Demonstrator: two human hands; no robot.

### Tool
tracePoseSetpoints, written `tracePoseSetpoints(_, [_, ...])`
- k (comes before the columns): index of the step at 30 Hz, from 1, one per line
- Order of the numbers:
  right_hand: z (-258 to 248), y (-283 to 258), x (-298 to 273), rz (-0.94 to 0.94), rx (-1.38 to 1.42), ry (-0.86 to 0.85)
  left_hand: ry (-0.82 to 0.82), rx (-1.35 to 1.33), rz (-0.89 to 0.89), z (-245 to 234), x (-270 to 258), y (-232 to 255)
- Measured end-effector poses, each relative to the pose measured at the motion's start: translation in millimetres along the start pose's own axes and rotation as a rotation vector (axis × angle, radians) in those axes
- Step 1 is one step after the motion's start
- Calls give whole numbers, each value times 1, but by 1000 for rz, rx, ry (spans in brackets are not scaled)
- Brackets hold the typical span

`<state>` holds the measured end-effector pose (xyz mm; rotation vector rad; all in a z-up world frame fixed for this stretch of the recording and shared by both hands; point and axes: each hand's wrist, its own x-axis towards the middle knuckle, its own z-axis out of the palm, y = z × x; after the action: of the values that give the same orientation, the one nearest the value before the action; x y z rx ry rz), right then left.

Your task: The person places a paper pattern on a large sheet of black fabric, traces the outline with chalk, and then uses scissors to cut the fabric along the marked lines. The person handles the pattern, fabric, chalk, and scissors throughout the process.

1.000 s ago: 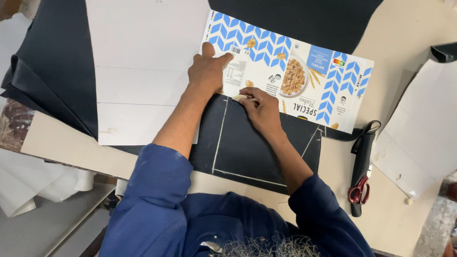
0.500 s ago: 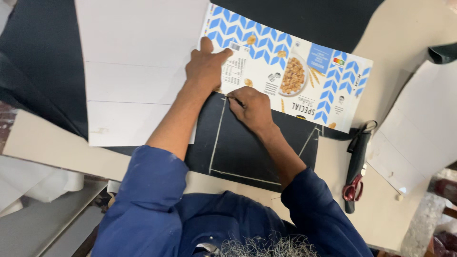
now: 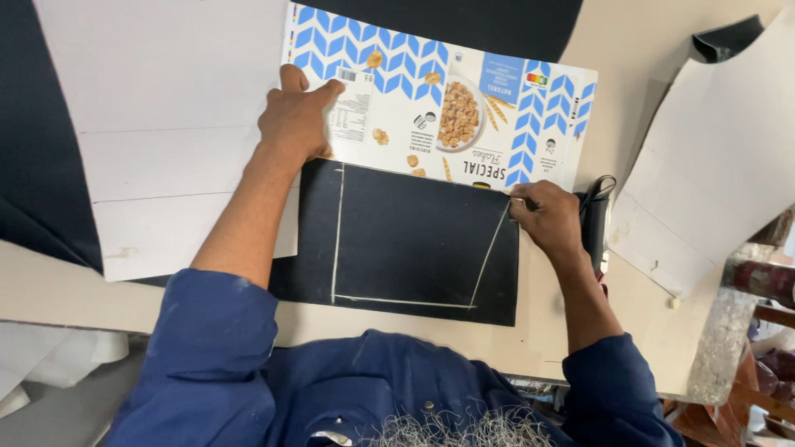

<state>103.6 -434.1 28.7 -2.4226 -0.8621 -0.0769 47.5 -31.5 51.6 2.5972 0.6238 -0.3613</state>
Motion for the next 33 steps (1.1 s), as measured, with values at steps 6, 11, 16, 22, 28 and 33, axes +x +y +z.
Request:
tracePoseSetpoints(6, [-31,37,-31,535,441,287,16,24,10,3,1,-4])
tracePoseSetpoints(11, [-22,83,-29,600,156,313,193,-17,95,16,-5,-15])
tracePoseSetpoints(16, [-12,97,0,403,-347,200,568,55,119,60,-41,-27])
tracePoseSetpoints(22, [-20,83,30,942,210,139,809,-43,196,114,-58,-28])
tracePoseSetpoints(28, [-59,44,48,974,451,5,855,-156,225,115,-57,-31])
tracePoseSetpoints(33, [-34,53,46,865,258,21,823,-185,212,124,-53,-35])
